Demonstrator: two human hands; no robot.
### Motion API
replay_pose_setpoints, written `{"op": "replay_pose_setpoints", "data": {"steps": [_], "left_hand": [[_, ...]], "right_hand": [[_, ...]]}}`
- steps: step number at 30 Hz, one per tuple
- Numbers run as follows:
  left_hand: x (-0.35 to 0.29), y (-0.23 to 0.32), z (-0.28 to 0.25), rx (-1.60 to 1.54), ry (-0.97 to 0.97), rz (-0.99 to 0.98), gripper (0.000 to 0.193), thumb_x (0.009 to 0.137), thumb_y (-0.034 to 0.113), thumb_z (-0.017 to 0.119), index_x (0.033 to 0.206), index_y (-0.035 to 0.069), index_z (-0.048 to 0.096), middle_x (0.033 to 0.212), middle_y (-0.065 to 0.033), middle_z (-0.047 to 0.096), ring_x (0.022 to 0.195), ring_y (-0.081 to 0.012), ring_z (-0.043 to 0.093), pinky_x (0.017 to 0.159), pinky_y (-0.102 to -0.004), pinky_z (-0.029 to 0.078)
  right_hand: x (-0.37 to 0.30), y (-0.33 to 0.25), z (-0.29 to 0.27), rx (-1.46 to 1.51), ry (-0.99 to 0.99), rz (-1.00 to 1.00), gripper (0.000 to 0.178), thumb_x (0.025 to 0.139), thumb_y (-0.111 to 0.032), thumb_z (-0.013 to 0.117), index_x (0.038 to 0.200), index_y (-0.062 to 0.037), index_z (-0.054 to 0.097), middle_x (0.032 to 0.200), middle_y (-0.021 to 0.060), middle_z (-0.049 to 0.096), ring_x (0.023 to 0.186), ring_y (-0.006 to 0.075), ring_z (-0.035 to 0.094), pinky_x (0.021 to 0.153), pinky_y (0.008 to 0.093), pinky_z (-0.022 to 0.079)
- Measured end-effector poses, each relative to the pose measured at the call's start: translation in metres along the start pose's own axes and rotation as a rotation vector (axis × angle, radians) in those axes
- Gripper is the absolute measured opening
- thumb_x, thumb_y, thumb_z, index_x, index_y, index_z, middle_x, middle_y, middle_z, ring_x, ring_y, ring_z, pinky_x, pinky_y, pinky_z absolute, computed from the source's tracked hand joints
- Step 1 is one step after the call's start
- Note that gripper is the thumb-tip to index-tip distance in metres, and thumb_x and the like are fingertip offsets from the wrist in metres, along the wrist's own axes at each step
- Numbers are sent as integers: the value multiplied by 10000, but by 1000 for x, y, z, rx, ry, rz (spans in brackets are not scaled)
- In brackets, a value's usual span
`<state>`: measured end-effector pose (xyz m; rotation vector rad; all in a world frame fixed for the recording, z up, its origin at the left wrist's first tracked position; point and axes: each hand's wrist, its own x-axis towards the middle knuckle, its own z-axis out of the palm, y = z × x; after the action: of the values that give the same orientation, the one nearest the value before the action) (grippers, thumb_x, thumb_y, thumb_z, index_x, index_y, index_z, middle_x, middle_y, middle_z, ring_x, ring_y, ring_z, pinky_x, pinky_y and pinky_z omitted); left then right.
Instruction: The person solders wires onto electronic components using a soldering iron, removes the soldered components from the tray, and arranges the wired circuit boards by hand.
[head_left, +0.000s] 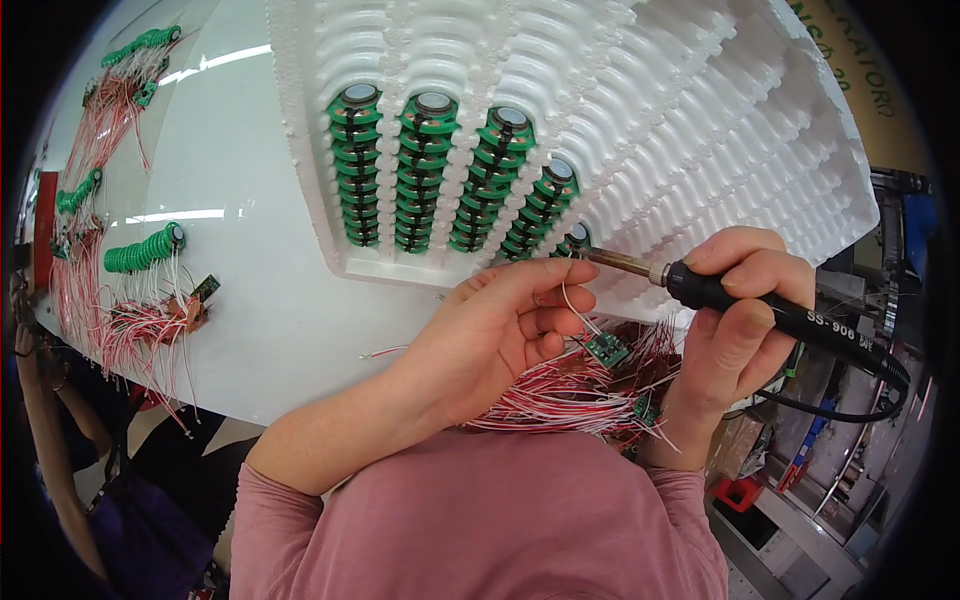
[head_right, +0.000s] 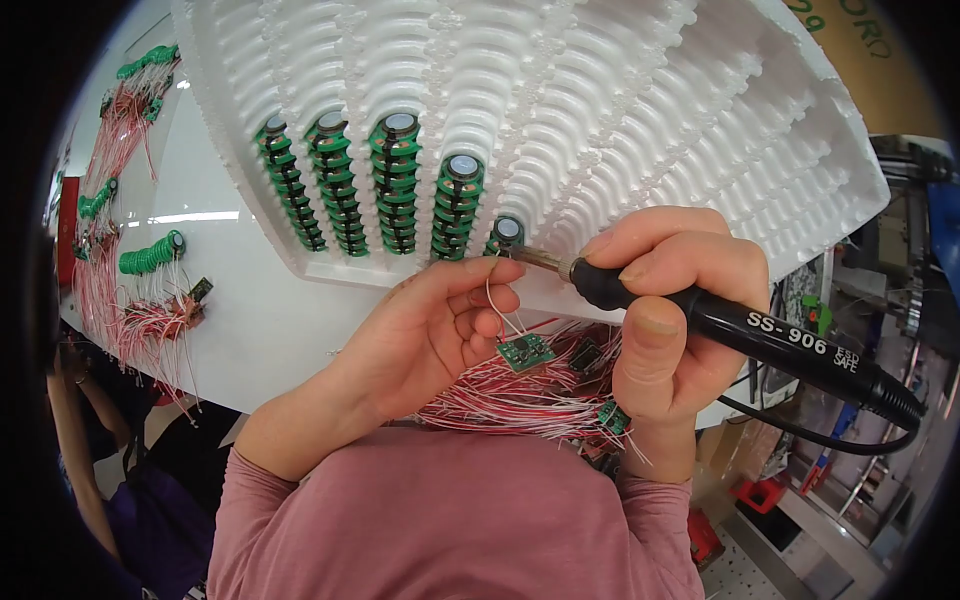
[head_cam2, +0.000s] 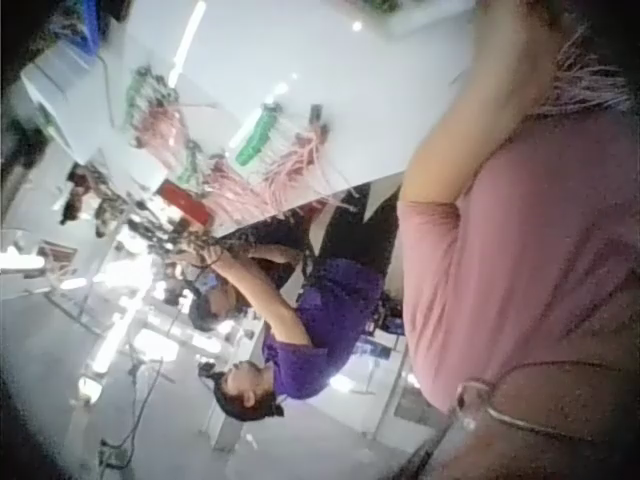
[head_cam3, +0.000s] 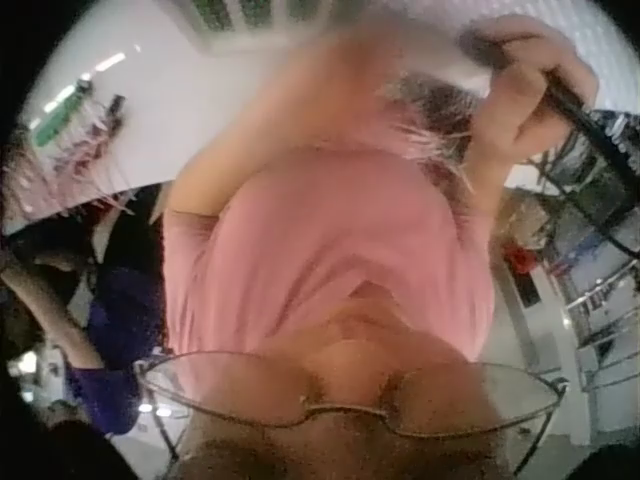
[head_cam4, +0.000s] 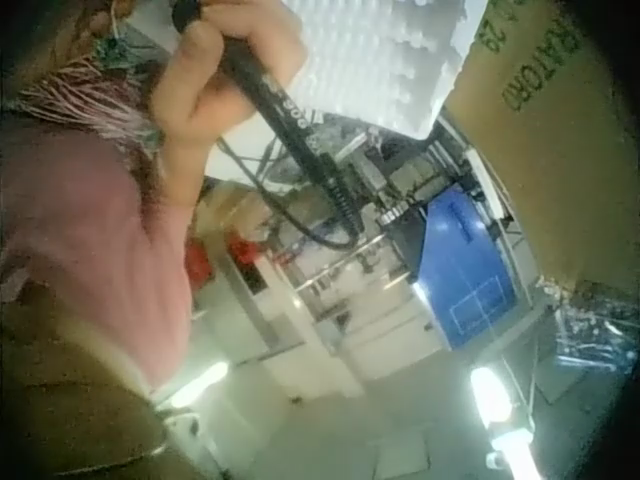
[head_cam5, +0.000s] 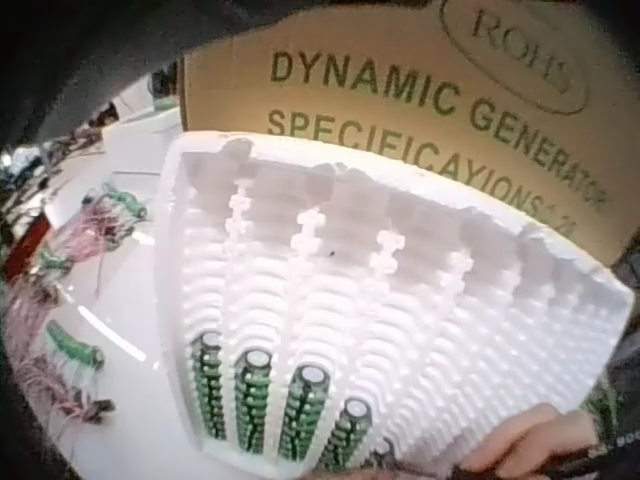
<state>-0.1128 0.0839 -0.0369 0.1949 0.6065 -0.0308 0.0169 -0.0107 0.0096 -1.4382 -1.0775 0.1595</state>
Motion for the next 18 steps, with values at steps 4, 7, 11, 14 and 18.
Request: {"op": "replay_pose_setpoints", "data": {"steps": [4, 7, 11, 14, 18], "left_hand": [[0, 0, 0, -1, 2, 3, 235, 852, 198, 455, 987, 17, 523, 787, -10, 562, 656, -50, 509, 598, -170, 431], [0, 0, 1, -3, -2, 2, 233, 852, 199, 457, 982, 19, 524, 783, -10, 564, 653, -50, 512, 595, -169, 434], [1, 0, 0, -13, -2, -5, 230, 853, 201, 454, 977, 21, 526, 780, -8, 566, 650, -50, 516, 589, -168, 436], [1, 0, 0, -11, -3, -6, 229, 854, 200, 453, 978, 22, 527, 780, -8, 566, 650, -49, 516, 590, -168, 436], [0, -1, 1, -2, -2, 1, 232, 854, 198, 450, 984, 22, 526, 786, -8, 564, 654, -49, 513, 596, -169, 435]], "right_hand": [[0, 1, 0, 12, -5, -4, 316, 815, -325, 546, 826, -34, 424, 778, 138, 530, 654, 143, 498, 600, 234, 423], [0, 0, -1, 8, -10, 2, 315, 817, -323, 544, 829, -33, 422, 778, 137, 528, 654, 144, 499, 604, 236, 426], [0, 1, -1, 8, -5, -12, 319, 816, -324, 544, 831, -30, 421, 776, 136, 527, 653, 146, 500, 605, 239, 427], [0, 1, -1, 13, -2, -14, 320, 816, -324, 545, 829, -29, 421, 775, 136, 526, 651, 148, 501, 604, 241, 427], [0, 1, -1, 14, -1, -12, 319, 815, -323, 546, 826, -29, 421, 774, 137, 526, 652, 151, 502, 604, 242, 426]]}}
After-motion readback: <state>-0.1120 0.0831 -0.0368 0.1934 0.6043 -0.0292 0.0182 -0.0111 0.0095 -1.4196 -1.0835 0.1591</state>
